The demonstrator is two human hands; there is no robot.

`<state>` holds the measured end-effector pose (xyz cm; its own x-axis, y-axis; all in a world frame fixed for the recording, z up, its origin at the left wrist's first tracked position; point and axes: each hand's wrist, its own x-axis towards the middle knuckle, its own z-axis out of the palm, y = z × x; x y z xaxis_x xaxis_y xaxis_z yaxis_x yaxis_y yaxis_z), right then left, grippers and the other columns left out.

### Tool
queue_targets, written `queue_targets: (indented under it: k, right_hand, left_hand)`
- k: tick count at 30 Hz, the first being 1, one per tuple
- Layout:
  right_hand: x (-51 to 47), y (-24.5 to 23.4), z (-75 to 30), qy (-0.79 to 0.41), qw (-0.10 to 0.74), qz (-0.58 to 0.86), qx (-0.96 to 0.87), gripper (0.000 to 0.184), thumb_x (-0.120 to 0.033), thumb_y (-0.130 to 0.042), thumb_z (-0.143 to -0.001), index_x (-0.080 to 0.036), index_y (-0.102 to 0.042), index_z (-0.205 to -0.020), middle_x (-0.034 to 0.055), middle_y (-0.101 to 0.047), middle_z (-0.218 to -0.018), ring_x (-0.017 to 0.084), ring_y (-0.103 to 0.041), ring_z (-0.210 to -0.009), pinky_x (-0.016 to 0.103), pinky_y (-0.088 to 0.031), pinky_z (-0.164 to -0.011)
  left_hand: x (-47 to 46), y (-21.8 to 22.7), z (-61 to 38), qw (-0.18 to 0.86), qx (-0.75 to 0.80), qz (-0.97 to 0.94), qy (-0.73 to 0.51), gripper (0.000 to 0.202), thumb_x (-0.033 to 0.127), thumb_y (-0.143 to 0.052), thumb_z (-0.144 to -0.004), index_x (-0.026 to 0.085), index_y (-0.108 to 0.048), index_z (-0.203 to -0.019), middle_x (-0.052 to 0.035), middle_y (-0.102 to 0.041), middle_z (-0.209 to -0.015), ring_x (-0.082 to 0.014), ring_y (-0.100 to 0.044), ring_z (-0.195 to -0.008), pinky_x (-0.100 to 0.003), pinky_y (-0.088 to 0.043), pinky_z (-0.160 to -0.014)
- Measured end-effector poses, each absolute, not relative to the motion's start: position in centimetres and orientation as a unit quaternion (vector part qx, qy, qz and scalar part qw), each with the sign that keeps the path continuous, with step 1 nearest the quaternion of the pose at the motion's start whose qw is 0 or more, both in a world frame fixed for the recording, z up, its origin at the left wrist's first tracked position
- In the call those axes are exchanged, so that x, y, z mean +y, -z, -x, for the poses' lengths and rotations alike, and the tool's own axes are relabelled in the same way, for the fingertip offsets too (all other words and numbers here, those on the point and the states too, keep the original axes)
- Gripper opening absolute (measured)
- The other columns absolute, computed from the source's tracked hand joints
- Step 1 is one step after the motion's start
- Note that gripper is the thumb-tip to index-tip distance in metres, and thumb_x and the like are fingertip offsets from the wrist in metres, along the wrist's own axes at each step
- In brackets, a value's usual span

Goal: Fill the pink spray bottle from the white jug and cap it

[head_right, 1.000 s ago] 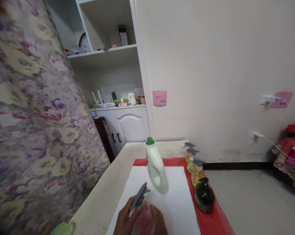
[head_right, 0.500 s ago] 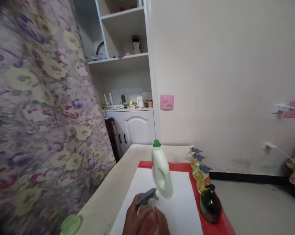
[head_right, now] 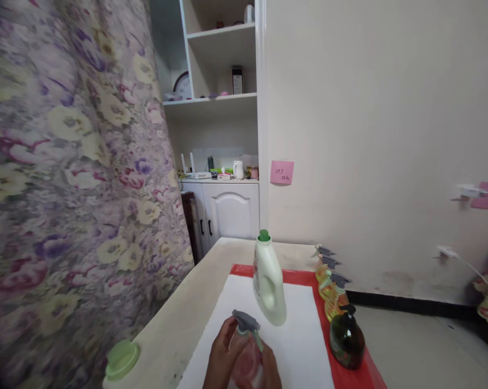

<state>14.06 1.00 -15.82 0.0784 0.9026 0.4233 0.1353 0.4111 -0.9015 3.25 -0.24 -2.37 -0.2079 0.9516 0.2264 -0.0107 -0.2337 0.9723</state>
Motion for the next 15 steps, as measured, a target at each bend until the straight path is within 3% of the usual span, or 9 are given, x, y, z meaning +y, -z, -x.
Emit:
queue_targets:
  k: [4, 7, 11, 15]
  right_hand:
    - [1.3, 16.4, -14.0, -0.316, 0.591, 0.432, -0.604, 0.064, -0.033, -0.068, -0.062, -0.026, -0.053, -0.124, 0.0073, -0.067, -0.111, 0.031, -0.065, -0.099, 0.040, -0.055, -0.085]
    - [1.6, 16.9, -13.9, -0.311, 0.592, 0.428, -0.608, 0.069, -0.027, -0.068, -0.059, -0.024, -0.049, -0.126, 0.0090, -0.065, -0.118, 0.031, -0.064, -0.104, 0.040, -0.054, -0.088]
    - [1.7, 17.2, -13.7, -0.298, 0.608, 0.418, -0.606, 0.070, -0.026, -0.067, -0.060, -0.024, -0.048, -0.127, 0.0086, -0.064, -0.122, 0.030, -0.063, -0.108, 0.039, -0.054, -0.091]
    - [1.5, 17.1, -13.8, -0.298, 0.604, 0.429, -0.602, 0.070, -0.023, -0.066, -0.059, -0.024, -0.048, -0.127, 0.0078, -0.064, -0.122, 0.028, -0.063, -0.109, 0.036, -0.055, -0.091]
  left_hand:
    - [-0.7, 1.3, -3.8, 0.375, 0.479, -0.503, -0.614, 0.019, 0.030, -0.070, -0.074, 0.021, -0.065, -0.090, -0.0026, -0.074, -0.090, -0.0235, -0.067, -0.091, -0.032, -0.050, -0.084]
    - [-1.0, 1.0, -3.2, 0.394, 0.461, -0.525, -0.597, 0.024, 0.037, -0.066, -0.078, 0.021, -0.067, -0.096, -0.0039, -0.075, -0.094, -0.0230, -0.067, -0.089, -0.032, -0.051, -0.082]
    - [-0.7, 2.1, -2.6, 0.417, 0.443, -0.530, -0.590, 0.039, 0.042, -0.063, -0.079, 0.022, -0.063, -0.113, -0.0073, -0.073, -0.113, -0.0253, -0.065, -0.107, -0.035, -0.048, -0.095]
    - [-0.1, 3.2, -2.8, 0.395, 0.464, -0.498, -0.617, 0.031, 0.041, -0.068, -0.074, 0.021, -0.065, -0.098, -0.0081, -0.075, -0.106, -0.0259, -0.068, -0.098, -0.034, -0.052, -0.088]
